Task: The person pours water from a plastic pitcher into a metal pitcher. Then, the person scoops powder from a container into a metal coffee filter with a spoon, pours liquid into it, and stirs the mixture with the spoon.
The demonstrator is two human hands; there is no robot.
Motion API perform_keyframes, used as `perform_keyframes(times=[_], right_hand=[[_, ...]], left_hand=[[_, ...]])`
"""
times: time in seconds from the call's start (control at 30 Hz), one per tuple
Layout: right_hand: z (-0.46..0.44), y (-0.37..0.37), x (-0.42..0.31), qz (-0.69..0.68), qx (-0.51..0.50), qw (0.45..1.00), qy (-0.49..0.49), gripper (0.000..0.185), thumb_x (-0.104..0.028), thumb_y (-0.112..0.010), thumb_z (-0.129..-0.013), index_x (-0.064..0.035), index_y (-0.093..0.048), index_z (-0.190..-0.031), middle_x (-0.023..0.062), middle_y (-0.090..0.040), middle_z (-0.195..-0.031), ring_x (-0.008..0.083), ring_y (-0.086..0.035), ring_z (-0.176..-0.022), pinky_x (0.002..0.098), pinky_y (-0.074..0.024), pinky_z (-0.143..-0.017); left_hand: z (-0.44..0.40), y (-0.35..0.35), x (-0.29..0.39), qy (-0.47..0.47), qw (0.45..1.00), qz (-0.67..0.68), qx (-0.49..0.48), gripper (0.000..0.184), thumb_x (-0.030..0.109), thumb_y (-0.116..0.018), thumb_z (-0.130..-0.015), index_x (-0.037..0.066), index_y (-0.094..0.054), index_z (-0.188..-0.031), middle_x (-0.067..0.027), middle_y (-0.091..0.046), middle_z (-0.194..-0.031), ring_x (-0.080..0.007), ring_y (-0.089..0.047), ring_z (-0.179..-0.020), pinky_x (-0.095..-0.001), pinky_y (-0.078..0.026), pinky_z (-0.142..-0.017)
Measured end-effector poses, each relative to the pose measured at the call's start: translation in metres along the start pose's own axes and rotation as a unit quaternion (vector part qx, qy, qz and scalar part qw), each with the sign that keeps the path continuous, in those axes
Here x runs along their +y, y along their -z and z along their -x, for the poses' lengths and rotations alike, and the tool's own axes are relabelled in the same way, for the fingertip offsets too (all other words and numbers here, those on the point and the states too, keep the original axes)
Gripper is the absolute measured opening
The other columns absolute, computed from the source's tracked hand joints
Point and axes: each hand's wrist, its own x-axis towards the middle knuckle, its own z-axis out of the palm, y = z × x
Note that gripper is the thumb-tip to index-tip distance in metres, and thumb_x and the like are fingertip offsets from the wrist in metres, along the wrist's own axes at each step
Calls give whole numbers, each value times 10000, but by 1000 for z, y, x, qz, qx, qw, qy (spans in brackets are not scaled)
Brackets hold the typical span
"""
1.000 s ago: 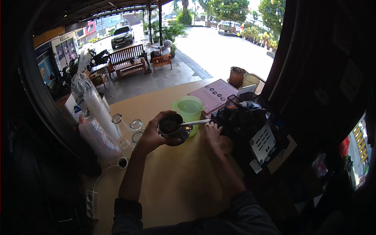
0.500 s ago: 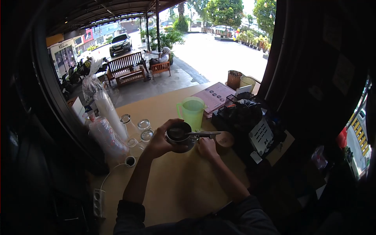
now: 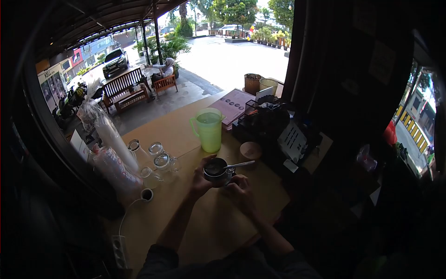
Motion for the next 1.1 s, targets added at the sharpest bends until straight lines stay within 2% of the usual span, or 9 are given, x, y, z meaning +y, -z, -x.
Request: perform_keyframes(times=[0.1, 0.17, 0.5, 0.57, 0.7, 0.77, 0.9, 0.97, 1.1], right_hand=[[9, 7, 4, 31, 80, 996, -29, 260, -115, -746, -711, -60, -595, -914, 118, -473, -1203, 381, -464, -1146, 412, -421, -920], [16, 13, 17, -96, 41, 990, -99, 294, -101, -768, -690, -57, -603, -929, 129, -441, -1277, 356, -457, -1184, 401, -435, -919], [23, 62, 65, -128, 37, 986, -97, 336, -67, -685, -776, -47, -539, -1078, 134, -502, -1212, 283, -541, -1097, 378, -441, -914], [22, 71, 65, -220, 73, 954, -190, 317, -72, -633, -816, -37, -512, -1107, 129, -501, -1215, 237, -532, -1109, 352, -423, -930], [9, 80, 72, -288, 40, 935, -203, 351, -81, -616, -832, -17, -485, -1151, 126, -497, -1217, 201, -493, -1148, 328, -399, -950], [-6, 85, 54, -380, 116, 900, -177, 394, -184, -608, -862, -7, -472, -1186, 128, -506, -1192, 209, -511, -1110, 325, -389, -947], [-15, 95, 49, -395, 119, 903, -118, 384, -300, -538, -912, -13, -510, -1165, 122, -513, -1180, 209, -513, -1089, 321, -388, -935], [-18, 102, 46, -271, 94, 952, -107, 391, -369, -463, -946, -11, -573, -1060, 126, -527, -1159, 205, -518, -1076, 331, -399, -915], [-19, 100, 46, -288, 95, 948, -93, 401, -347, -425, -971, 15, -593, -932, 121, -566, -1077, 187, -559, -960, 319, -449, -824]], left_hand=[[-3, -16, -7, -3, 999, 40, 4, 911, 82, -860, -542, 49, -380, -1316, -109, -603, -1107, -193, -600, -1024, -327, -478, -930], [-7, -27, -11, -16, 999, 30, -11, 948, 94, -861, -548, 55, -344, -1342, -113, -594, -1104, -200, -604, -1012, -327, -486, -916], [-15, -83, -23, -60, 997, -5, 40, 946, 82, -863, -571, 61, -327, -1351, -90, -584, -1092, -194, -589, -1031, -339, -490, -909], [-19, -89, -21, -59, 997, -26, 48, 898, 121, -862, -580, 70, -366, -1328, -95, -596, -1099, -200, -597, -1019, -336, -482, -908], [-26, -91, -28, -84, 988, -120, 47, 788, 173, -855, -585, 77, -458, -1258, -115, -614, -1113, -225, -608, -1007, -333, -476, -889], [-24, -92, -28, -95, 987, -122, 51, 755, 185, -851, -577, 76, -487, -1228, -116, -614, -1106, -248, -603, -1013, -348, -473, -886], [-15, -93, -13, -97, 978, -169, 72, 771, 199, -854, -562, 86, -489, -1232, -100, -618, -1069, -260, -586, -1028, -388, -459, -904], [-14, -89, -17, -117, 965, -228, 53, 798, 210, -860, -551, 76, -479, -1239, -107, -617, -1061, -264, -583, -1010, -390, -466, -889], [-17, -88, -19, -123, 958, -254, 51, 833, 241, -882, -545, 80, -480, -1257, -116, -594, -1077, -254, -604, -1010, -372, -495, -865]])
